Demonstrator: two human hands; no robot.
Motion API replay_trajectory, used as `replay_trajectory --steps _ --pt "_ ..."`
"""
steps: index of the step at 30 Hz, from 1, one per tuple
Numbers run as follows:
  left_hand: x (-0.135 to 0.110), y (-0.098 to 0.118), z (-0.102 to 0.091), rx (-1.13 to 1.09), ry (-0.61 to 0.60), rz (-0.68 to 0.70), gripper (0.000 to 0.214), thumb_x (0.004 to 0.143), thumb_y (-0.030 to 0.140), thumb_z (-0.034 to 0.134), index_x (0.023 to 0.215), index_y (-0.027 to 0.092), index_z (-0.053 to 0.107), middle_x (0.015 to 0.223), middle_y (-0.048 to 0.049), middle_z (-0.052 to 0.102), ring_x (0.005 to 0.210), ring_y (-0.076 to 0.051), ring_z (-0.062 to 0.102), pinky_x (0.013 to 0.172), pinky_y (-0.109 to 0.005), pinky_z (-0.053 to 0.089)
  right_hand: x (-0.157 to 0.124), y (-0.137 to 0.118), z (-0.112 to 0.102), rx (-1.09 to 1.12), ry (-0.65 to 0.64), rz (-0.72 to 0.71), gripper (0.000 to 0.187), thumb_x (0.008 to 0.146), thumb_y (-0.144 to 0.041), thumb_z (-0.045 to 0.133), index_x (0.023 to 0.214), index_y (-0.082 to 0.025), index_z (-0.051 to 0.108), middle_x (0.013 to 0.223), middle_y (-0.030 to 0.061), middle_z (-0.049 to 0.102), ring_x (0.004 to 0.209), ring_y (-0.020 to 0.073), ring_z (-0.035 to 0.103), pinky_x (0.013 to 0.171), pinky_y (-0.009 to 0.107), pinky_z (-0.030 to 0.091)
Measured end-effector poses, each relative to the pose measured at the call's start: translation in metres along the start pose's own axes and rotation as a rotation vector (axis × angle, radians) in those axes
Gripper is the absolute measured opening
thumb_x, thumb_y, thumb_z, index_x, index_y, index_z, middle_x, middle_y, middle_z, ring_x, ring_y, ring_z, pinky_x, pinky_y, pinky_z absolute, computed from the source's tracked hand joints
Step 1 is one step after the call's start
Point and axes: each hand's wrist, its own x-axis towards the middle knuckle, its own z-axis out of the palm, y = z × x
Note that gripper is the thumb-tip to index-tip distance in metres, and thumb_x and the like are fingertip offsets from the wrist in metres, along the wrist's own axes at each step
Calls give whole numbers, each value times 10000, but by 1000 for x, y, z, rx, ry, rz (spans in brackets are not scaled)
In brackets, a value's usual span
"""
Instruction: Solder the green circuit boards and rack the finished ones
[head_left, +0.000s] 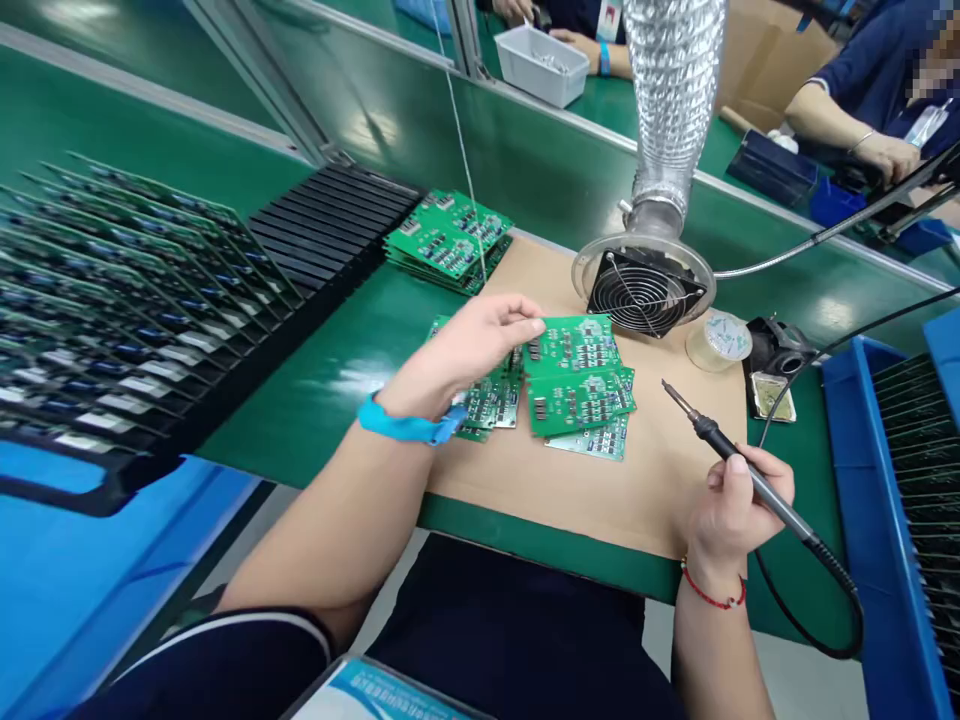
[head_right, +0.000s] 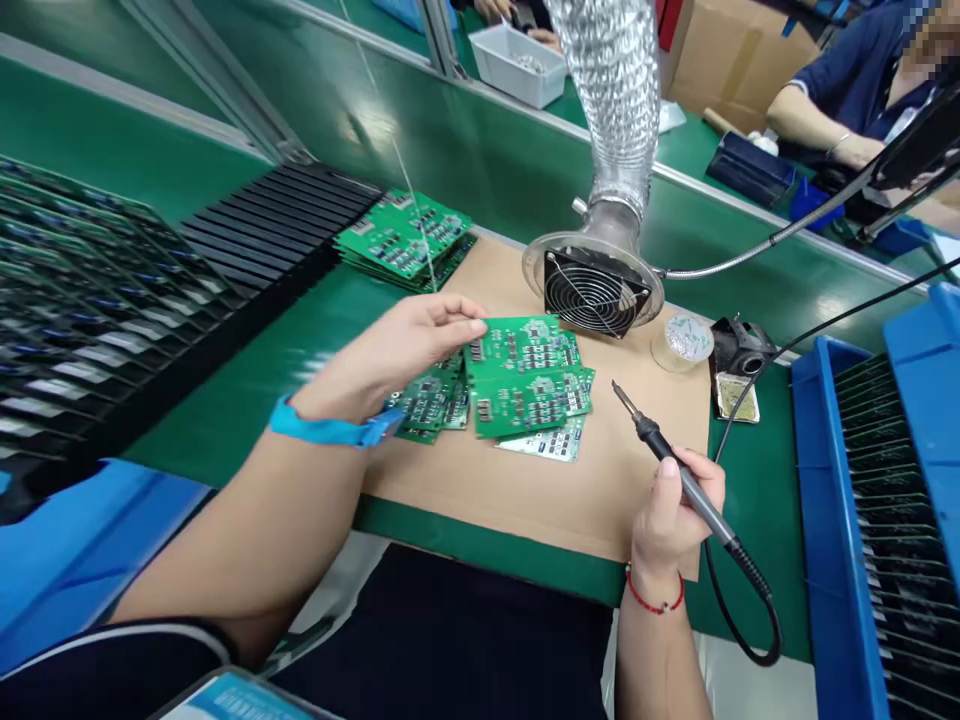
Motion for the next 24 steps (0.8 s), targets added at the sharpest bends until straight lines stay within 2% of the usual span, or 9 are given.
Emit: replay_trajectory --steps 4,7,9,12,15,17,19,21,24 --pt "-2 -3 -40 27 152 -28 340 710 422 703 856 134 597 707 -15 510 594 -90 414 552 -233 278 -4 2 -4 -20 -5 26 213 919 -308 710 956 -115 627 683 -2 535 519 93 500 513 241 403" --pt "-2 -12 -70 198 171 -84 522 576 574 689 846 131 636 777 -52 571 686 -129 470 635 -272 362 -7 4 -7 -78 -2 55 277 904 -377 721 950 -115 643 759 39 571 587 120 541 545 263 419" --pt "-2 -15 -84 433 247 -28 562 651 588 605 939 112 687 950 -101 662 857 -197 562 799 -345 443 -9 6 -8 -102 -1 73 314 900 -419 719 953 -120 638 798 59 583 649 142 569 582 276 434" --pt "-6 -8 -87 699 442 72 586 837 487 514 1204 55 664 1168 -156 649 1057 -271 572 956 -441 422 -10 8 -9 -120 -16 94 340 903 -449 701 969 -126 621 808 62 576 690 158 586 623 296 458" --pt "-16 8 -58 741 362 95 452 922 455 522 1174 116 683 1064 -100 659 939 -219 587 844 -376 451 -9 7 -10 -141 -28 95 349 910 -462 681 981 -129 603 793 54 560 690 158 582 639 305 467" --pt "-26 16 -24 746 151 70 378 928 424 598 1141 130 703 1079 -72 678 897 -199 611 849 -359 490 -9 6 -11 -153 -26 93 348 913 -460 675 983 -128 598 796 54 558 692 156 582 637 303 466" --pt "-36 19 15 923 -100 96 399 971 302 617 1331 134 649 1277 -72 644 1121 -246 628 1027 -407 502 -9 6 -12 -158 -31 96 343 919 -454 670 985 -127 594 815 59 564 697 153 584 632 296 462" --pt "-42 19 49 1190 -282 115 585 1023 333 583 1564 139 476 1573 -115 427 1244 -323 608 1058 -493 528 -10 7 -14 -150 -39 108 340 925 -451 665 990 -125 592 835 64 570 703 151 587 628 290 457" --pt "-40 13 78 1422 -352 144 756 1037 402 577 1677 122 287 1709 -168 157 1328 -368 578 1030 -501 562 -9 11 -11 -125 -35 129 336 929 -446 664 998 -125 592 839 65 576 707 152 592 632 286 463"
